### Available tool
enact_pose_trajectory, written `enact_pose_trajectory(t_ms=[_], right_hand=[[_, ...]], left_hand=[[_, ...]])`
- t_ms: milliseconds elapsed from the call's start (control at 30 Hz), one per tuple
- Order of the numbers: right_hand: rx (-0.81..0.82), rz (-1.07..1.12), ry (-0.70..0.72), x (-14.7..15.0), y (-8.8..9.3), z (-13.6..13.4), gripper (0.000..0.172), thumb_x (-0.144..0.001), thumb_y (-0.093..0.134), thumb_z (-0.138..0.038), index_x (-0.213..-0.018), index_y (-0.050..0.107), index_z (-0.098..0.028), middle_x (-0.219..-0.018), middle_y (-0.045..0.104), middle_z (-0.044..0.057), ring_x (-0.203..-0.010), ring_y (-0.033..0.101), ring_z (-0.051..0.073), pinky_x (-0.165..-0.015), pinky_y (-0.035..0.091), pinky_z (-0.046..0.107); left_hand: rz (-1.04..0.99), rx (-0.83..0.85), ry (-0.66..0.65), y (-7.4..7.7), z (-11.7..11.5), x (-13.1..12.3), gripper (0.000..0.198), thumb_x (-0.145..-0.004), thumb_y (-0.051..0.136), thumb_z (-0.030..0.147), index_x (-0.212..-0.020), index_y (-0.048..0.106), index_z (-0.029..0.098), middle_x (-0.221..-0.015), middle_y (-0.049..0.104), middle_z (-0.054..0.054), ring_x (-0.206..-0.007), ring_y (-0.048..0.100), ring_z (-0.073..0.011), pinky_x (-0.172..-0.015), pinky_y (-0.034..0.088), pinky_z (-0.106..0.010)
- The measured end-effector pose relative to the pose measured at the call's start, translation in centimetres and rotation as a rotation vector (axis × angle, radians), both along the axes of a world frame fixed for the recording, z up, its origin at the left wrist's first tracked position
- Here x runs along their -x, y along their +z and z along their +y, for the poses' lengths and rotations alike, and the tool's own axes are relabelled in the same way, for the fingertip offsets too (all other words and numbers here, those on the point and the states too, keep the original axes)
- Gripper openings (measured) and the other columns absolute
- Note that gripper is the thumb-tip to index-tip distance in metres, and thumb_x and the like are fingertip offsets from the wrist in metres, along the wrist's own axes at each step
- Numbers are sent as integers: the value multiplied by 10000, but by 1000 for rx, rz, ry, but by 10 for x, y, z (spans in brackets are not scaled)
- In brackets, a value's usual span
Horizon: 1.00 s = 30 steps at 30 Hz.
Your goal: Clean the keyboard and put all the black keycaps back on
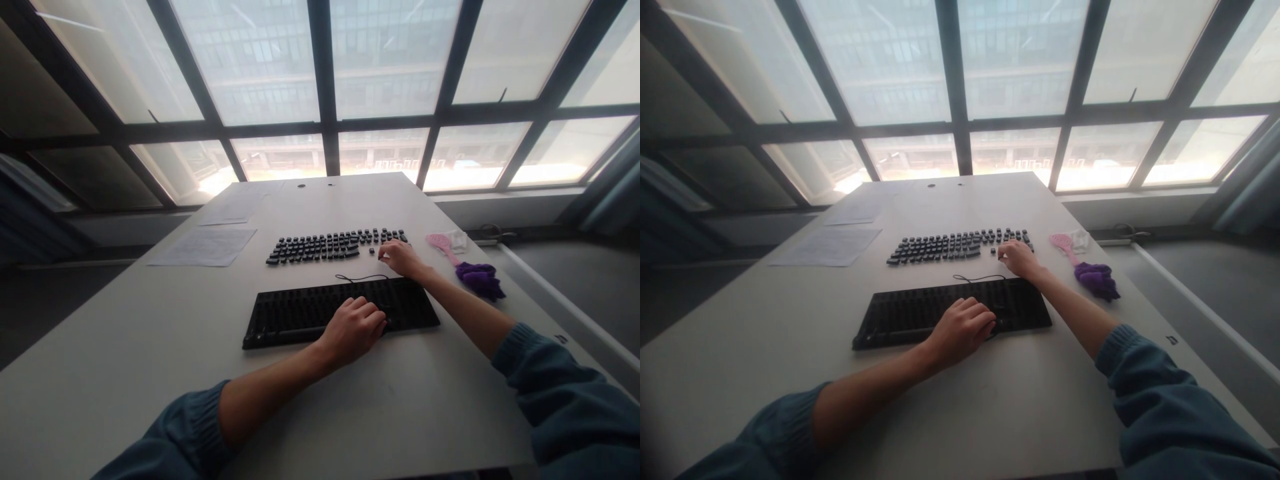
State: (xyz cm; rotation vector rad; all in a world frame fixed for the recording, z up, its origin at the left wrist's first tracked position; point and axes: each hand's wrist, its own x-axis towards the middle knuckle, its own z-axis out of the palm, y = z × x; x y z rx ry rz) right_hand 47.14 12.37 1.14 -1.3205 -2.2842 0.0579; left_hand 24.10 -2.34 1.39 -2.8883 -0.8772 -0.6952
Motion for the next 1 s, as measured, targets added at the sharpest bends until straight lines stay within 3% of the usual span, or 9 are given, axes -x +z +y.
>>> enact_pose_trajectory(t_ms=[133, 267, 433, 733, 1000], right_hand=[[10, 183, 45, -8, 4, -33, 27, -839, 718, -152, -833, 727, -176, -858, 719, 48, -841, 619, 190, -828, 487, 333], [97, 439, 204, -18, 1, -91, 59, -858, 703, -217, -805, 721, -197, -902, 732, 54, -866, 664, 200, -819, 529, 359], [188, 466, 272, -23, -9, -144, 80, -869, 720, -236, -795, 727, -204, -924, 736, 76, -879, 668, 212, -817, 543, 382], [177, 419, 329, -19, -13, -150, 100, -878, 701, -156, -792, 710, -208, -916, 722, 59, -876, 635, 204, -802, 525, 369], [111, 295, 367, -20, -8, -155, 162, -920, 640, -152, -774, 679, -212, -929, 717, 55, -856, 608, 197, -796, 505, 365]], left_hand=[[16, 1, 28, 1, 1, 0, 245, -1019, 461, 267, -920, 672, 190, -849, 667, -58, -816, 559, -187, -719, 403, -326], [22, 8, 40, -1, 3, -1, 245, -1014, 464, 249, -893, 668, 189, -838, 666, -54, -814, 555, -185, -729, 403, -332], [16, 43, 27, -3, 4, -4, 253, -1018, 462, 262, -911, 681, 195, -827, 670, -53, -820, 564, -185, -733, 409, -333], [34, 110, 12, -7, 6, -4, 181, -965, 606, 361, -1023, 684, 208, -922, 706, -38, -889, 590, -202, -793, 425, -351], [27, 109, -6, -8, 7, -5, 195, -978, 589, 366, -1019, 687, 203, -930, 714, -48, -889, 602, -199, -777, 424, -345]])
